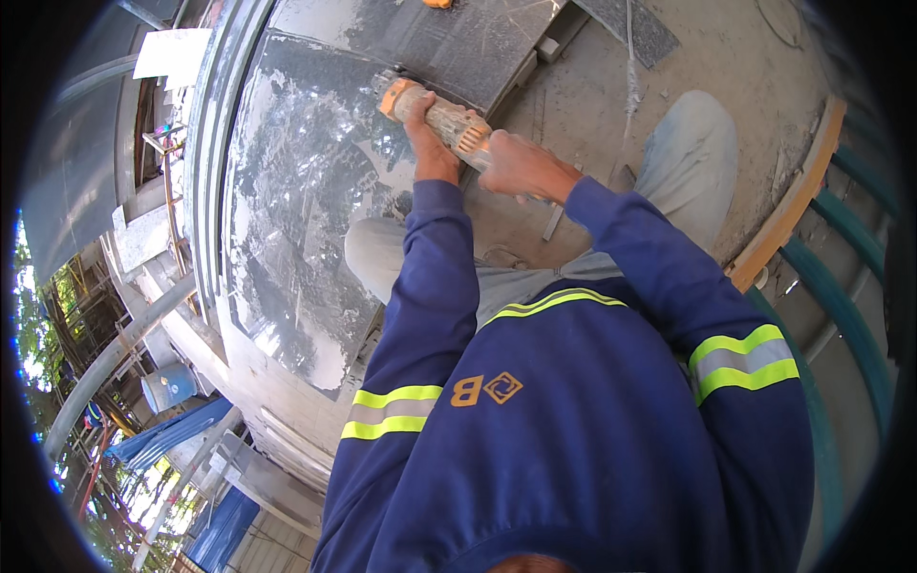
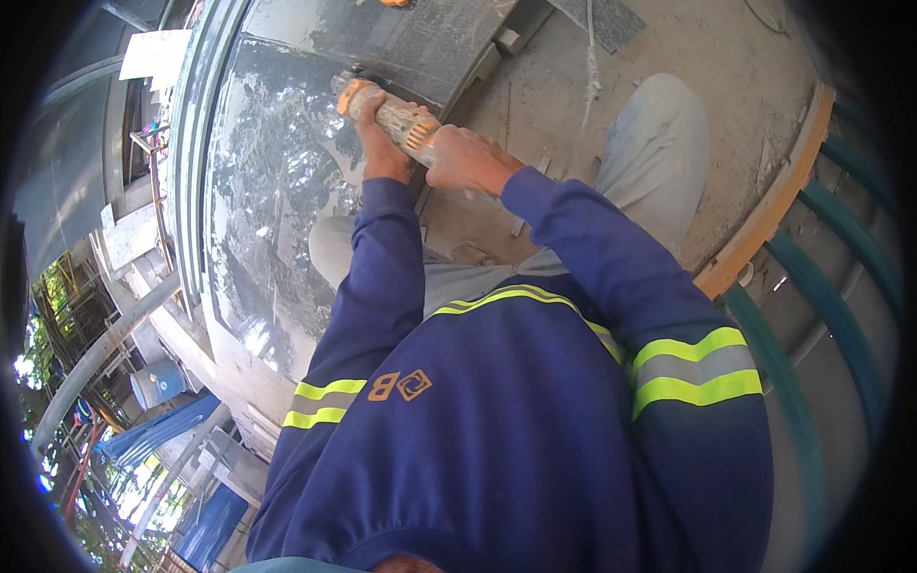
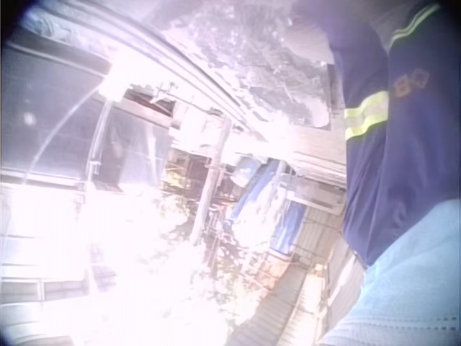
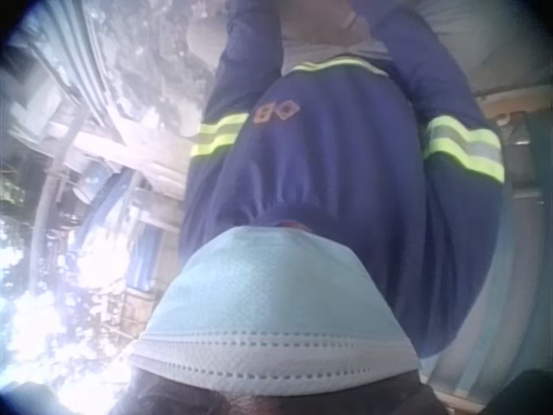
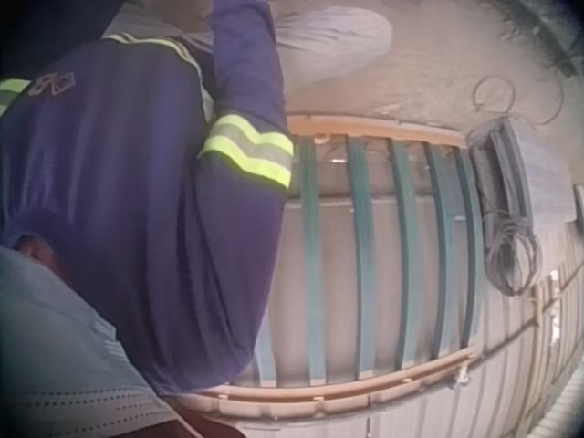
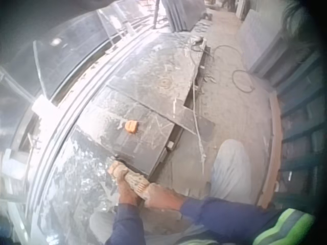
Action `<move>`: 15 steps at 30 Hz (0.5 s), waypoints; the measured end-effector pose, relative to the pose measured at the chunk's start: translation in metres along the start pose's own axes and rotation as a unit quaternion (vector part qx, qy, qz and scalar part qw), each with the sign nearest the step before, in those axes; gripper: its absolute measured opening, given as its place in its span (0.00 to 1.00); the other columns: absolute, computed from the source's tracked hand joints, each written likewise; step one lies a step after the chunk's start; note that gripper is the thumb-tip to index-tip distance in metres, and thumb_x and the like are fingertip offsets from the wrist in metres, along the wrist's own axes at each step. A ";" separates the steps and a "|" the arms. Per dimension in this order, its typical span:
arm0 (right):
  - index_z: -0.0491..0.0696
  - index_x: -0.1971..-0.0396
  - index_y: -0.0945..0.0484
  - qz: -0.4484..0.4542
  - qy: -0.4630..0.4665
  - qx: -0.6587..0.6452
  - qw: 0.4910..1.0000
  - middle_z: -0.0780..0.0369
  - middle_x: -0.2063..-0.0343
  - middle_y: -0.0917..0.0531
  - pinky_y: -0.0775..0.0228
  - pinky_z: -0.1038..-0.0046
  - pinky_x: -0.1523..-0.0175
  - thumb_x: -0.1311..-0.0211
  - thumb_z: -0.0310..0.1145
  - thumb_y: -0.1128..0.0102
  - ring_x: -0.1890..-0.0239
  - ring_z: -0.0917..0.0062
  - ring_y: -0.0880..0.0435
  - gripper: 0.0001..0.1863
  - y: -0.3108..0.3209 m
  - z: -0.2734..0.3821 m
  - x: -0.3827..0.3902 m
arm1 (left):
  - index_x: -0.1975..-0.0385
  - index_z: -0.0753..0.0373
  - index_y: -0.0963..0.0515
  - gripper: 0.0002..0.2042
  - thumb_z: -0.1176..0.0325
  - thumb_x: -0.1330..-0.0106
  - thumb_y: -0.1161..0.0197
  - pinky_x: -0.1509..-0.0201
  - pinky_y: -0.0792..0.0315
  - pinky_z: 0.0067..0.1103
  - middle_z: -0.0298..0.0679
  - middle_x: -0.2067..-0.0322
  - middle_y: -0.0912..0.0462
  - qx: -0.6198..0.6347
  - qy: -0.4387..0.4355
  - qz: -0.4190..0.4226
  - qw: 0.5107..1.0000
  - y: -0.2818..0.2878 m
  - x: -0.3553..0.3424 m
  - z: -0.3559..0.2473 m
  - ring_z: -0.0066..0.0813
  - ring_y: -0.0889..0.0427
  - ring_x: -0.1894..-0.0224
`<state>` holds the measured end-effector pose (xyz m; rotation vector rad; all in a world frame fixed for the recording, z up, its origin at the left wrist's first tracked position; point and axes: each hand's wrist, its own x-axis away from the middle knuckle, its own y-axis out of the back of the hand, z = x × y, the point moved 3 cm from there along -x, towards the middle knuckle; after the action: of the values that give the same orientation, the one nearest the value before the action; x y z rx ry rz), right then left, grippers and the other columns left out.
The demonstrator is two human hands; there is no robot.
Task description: The person uses an angle grinder to smooth the surface of a large stone slab. The person holds the tool with both hands and moves it across the slab, generating dust as the surface is ground down.
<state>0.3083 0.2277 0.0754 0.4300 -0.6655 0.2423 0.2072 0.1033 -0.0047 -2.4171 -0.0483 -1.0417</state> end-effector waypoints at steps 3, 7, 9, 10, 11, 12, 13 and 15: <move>0.28 0.64 0.23 0.011 0.021 -0.005 1.000 0.46 0.76 0.15 0.22 0.65 0.75 0.54 0.30 0.39 0.81 0.63 0.14 0.20 -0.001 0.000 -0.021 | 0.46 0.63 0.34 0.25 0.61 0.41 0.37 0.56 0.20 0.47 0.53 0.64 0.23 -0.003 0.005 0.002 1.000 0.000 -0.015 -0.009 0.50 0.19 0.64; 0.27 0.63 0.23 0.028 0.017 0.002 0.999 0.45 0.75 0.15 0.21 0.65 0.75 0.54 0.30 0.39 0.81 0.63 0.13 0.21 0.000 0.002 -0.018 | 0.45 0.63 0.35 0.25 0.62 0.41 0.37 0.56 0.20 0.47 0.53 0.64 0.24 0.011 0.017 -0.004 1.000 0.005 -0.018 -0.009 0.51 0.19 0.64; 0.30 0.63 0.21 0.008 -0.002 0.018 1.000 0.48 0.73 0.14 0.20 0.67 0.70 0.54 0.30 0.39 0.79 0.65 0.12 0.20 0.000 0.003 -0.003 | 0.46 0.63 0.35 0.25 0.62 0.41 0.36 0.56 0.20 0.47 0.53 0.65 0.23 0.008 0.004 0.015 1.000 0.005 -0.009 -0.004 0.51 0.19 0.64; 0.31 0.63 0.19 -0.003 -0.011 0.027 1.000 0.49 0.73 0.13 0.19 0.67 0.68 0.54 0.30 0.40 0.78 0.66 0.12 0.20 0.001 0.004 0.003 | 0.46 0.63 0.35 0.25 0.62 0.41 0.36 0.57 0.20 0.48 0.53 0.65 0.23 0.006 -0.002 0.025 1.000 0.003 -0.003 -0.002 0.51 0.19 0.64; 0.31 0.62 0.20 0.000 -0.016 0.028 0.999 0.49 0.72 0.13 0.19 0.67 0.68 0.54 0.31 0.39 0.78 0.65 0.12 0.20 0.003 0.004 0.006 | 0.49 0.63 0.34 0.23 0.62 0.42 0.36 0.59 0.20 0.47 0.52 0.67 0.23 0.006 -0.007 0.011 1.000 0.000 0.001 0.001 0.50 0.19 0.67; 0.31 0.62 0.20 0.004 -0.022 0.027 0.999 0.49 0.72 0.13 0.19 0.67 0.68 0.54 0.31 0.39 0.78 0.65 0.12 0.21 0.003 0.004 0.009 | 0.52 0.63 0.33 0.22 0.63 0.42 0.36 0.61 0.20 0.46 0.52 0.70 0.23 0.005 -0.012 -0.004 1.000 -0.005 0.007 0.001 0.50 0.19 0.70; 0.31 0.62 0.20 0.009 -0.028 0.026 0.999 0.49 0.71 0.13 0.19 0.68 0.69 0.54 0.31 0.39 0.78 0.65 0.12 0.21 0.003 0.003 0.011 | 0.55 0.64 0.32 0.20 0.63 0.43 0.35 0.63 0.19 0.45 0.51 0.72 0.22 0.005 -0.016 -0.020 1.000 -0.008 0.011 0.001 0.49 0.19 0.72; 0.31 0.61 0.20 0.006 -0.025 0.024 0.999 0.48 0.71 0.13 0.19 0.68 0.68 0.54 0.31 0.39 0.78 0.65 0.12 0.21 0.001 0.000 0.011 | 0.54 0.64 0.32 0.20 0.63 0.43 0.35 0.63 0.19 0.44 0.51 0.72 0.22 0.014 -0.005 -0.013 1.000 -0.005 0.010 0.003 0.49 0.19 0.72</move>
<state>0.3164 0.2299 0.0831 0.4783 -0.7124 0.2604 0.2152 0.1077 0.0029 -2.4029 -0.0980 -1.0349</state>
